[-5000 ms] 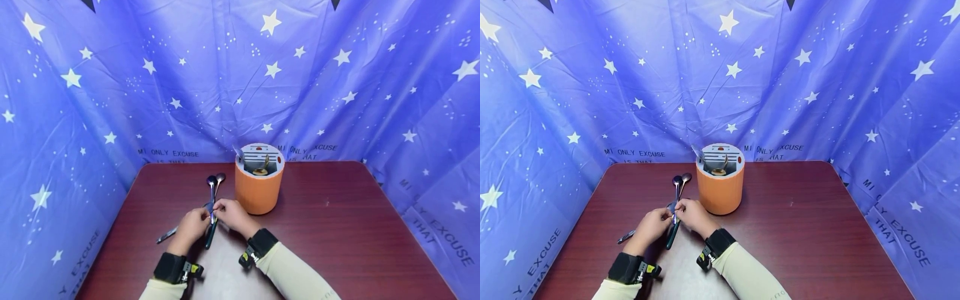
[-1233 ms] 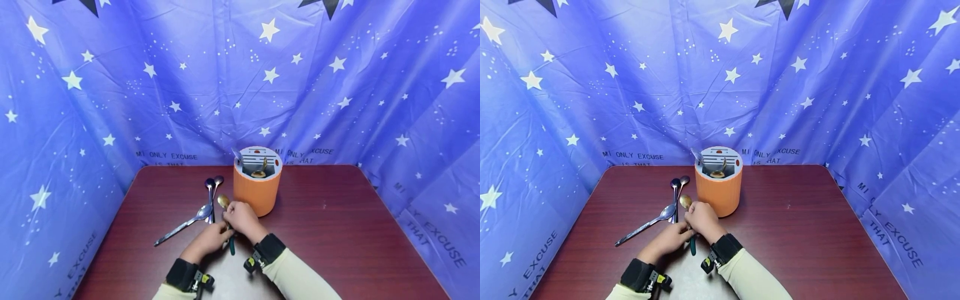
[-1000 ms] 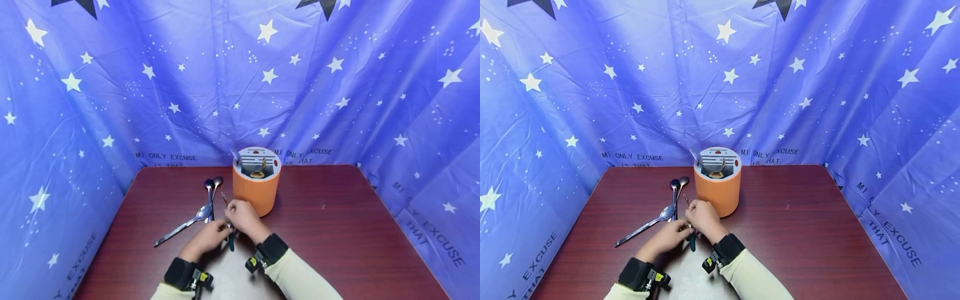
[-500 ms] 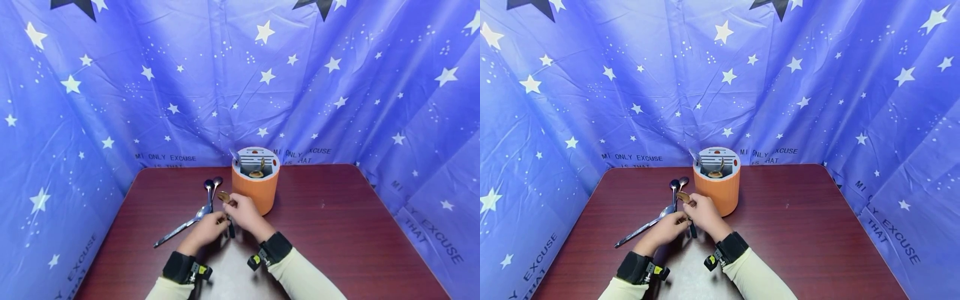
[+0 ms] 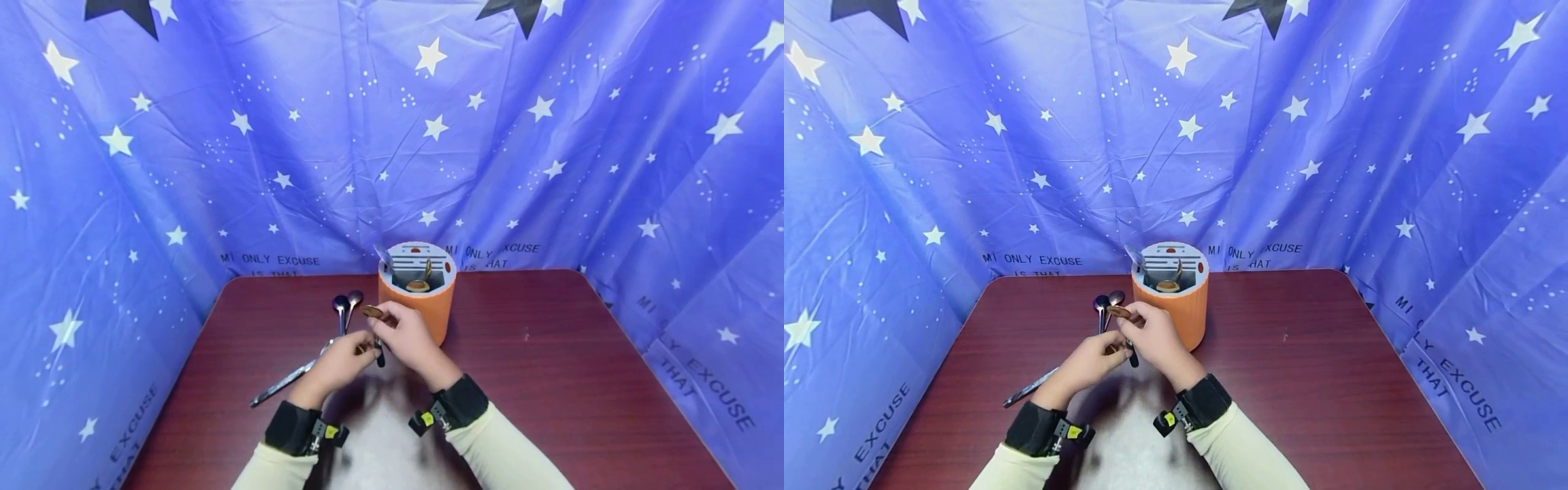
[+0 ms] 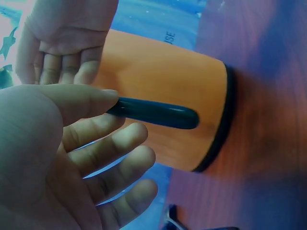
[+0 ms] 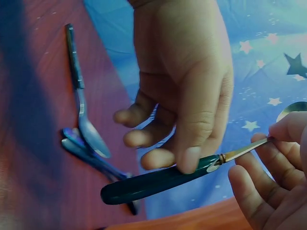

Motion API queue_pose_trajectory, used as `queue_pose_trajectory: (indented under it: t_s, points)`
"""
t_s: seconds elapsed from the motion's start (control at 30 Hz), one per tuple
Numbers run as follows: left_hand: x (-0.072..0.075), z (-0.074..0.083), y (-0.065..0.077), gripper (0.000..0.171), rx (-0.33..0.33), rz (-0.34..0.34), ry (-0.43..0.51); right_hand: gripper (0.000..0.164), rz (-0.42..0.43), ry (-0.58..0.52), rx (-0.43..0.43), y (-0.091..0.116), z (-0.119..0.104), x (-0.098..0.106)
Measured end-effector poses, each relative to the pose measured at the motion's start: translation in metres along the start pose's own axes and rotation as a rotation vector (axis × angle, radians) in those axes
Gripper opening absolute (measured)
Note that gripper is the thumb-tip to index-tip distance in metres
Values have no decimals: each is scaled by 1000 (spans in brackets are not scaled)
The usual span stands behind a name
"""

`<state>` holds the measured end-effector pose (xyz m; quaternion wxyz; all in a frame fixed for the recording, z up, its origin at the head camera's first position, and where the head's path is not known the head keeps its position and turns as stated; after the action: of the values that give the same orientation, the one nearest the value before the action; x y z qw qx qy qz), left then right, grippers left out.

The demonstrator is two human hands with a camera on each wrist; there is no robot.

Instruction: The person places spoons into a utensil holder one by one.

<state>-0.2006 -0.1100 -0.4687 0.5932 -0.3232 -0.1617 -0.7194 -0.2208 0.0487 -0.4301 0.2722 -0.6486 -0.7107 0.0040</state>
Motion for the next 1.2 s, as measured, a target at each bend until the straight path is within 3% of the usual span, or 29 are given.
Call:
queue_pose_trajectory:
  t_s: [0.4,0.83,1.2]
  points:
    - [14,29,-14,5,-74,7,74,11,69,-106,24,-12,-34,36]
    - [32,64,-42,11,-113,59,57,17,138,-160,152,-38,-65,70]
    - [40,89,-56,13,-144,145,5,15,222,-160,170,-43,-82,86]
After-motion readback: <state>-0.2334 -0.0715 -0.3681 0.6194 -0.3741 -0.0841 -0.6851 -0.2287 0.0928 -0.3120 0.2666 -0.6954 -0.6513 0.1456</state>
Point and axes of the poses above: each hand's wrist, its own y-axis away from the middle knuckle, its own x-axis out of the back of the hand, z = x × y, the point moved 2 cm from there along -y, towards the middle knuckle, and after that the axes turned 6 degrees about z, right-handed, at the moved point
